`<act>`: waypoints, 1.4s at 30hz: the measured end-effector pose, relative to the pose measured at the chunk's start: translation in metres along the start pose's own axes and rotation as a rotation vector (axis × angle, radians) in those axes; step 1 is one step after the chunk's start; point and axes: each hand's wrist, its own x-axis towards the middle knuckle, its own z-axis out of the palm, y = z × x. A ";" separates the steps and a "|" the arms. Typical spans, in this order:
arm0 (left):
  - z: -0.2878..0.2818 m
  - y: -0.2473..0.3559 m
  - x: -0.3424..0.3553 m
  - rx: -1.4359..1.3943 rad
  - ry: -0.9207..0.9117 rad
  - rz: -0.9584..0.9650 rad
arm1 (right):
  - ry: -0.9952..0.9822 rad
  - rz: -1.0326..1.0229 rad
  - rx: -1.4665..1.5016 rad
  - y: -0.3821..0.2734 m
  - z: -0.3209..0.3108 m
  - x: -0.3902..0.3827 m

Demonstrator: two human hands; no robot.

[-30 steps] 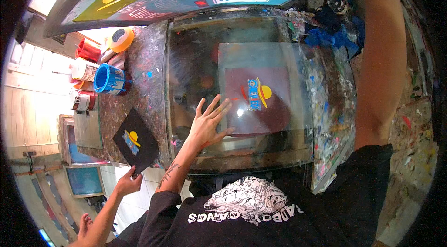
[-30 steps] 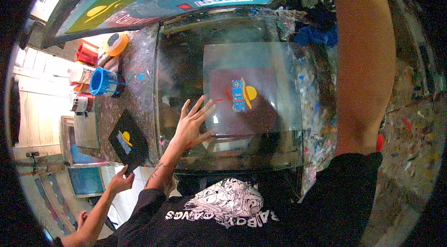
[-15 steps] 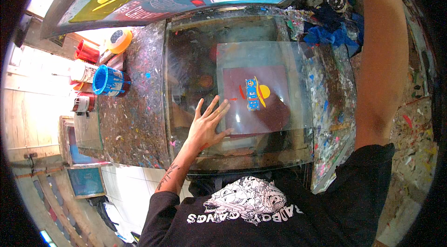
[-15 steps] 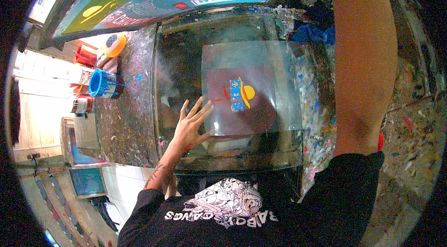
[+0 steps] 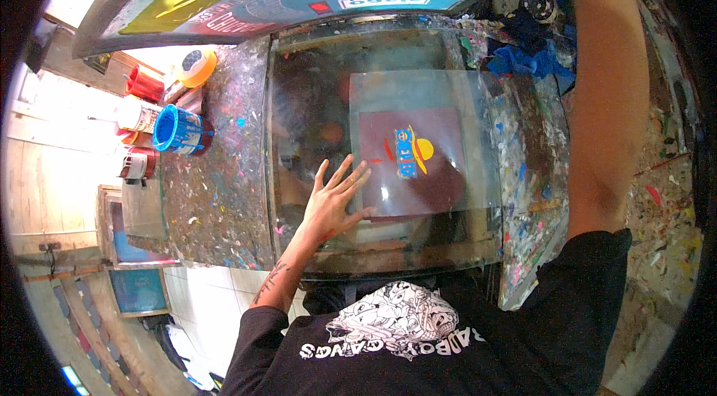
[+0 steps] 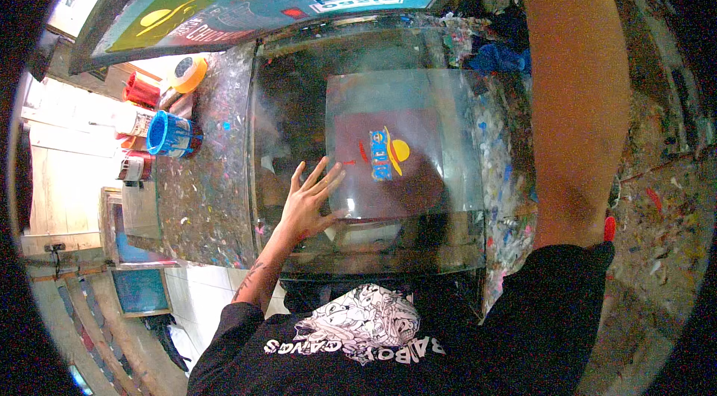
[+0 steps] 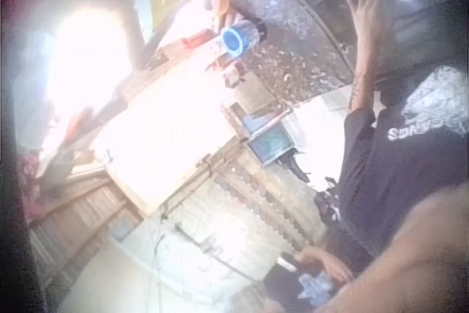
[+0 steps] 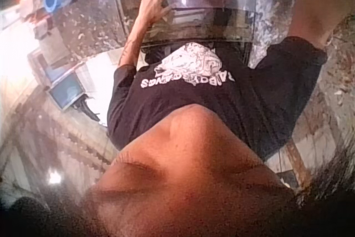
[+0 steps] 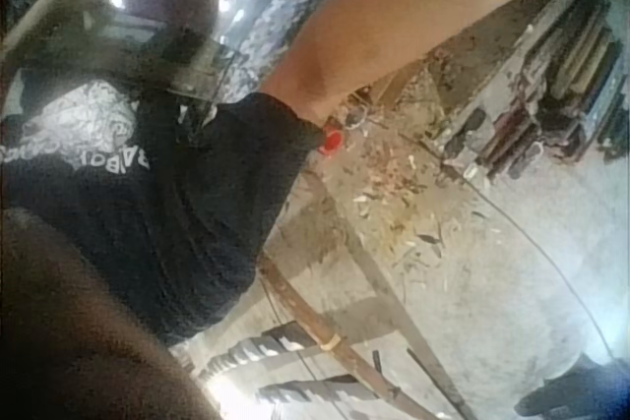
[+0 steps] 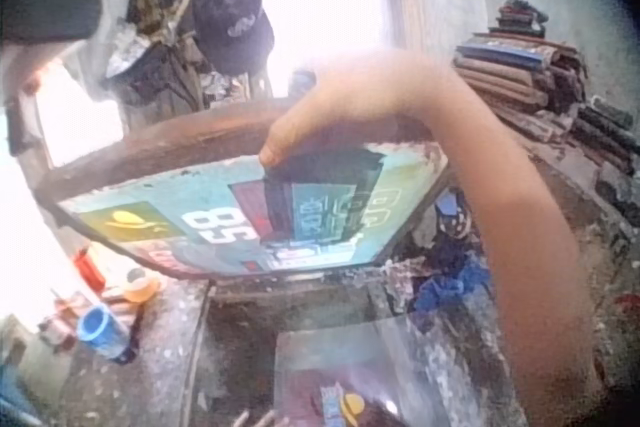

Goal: The person performs screen-printing on small black patches by placing them on a platen, lowering a screen frame, and applying blue ink with a squeegee.

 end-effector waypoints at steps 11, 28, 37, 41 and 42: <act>0.003 -0.002 0.004 -0.133 0.141 -0.002 | -0.049 0.094 -0.026 0.015 -0.006 0.010; -0.200 0.077 -0.021 0.258 0.577 -0.342 | 0.087 -0.082 -0.085 -0.031 0.114 -0.183; -0.032 0.042 -0.078 -0.061 0.422 -0.171 | -0.229 0.032 0.140 -0.051 0.233 -0.276; -0.032 0.043 -0.073 -0.101 0.404 -0.162 | -0.189 -0.052 0.064 -0.022 0.269 -0.247; -0.030 0.043 -0.071 -0.105 0.404 -0.154 | -0.182 -0.012 0.002 -0.004 0.279 -0.226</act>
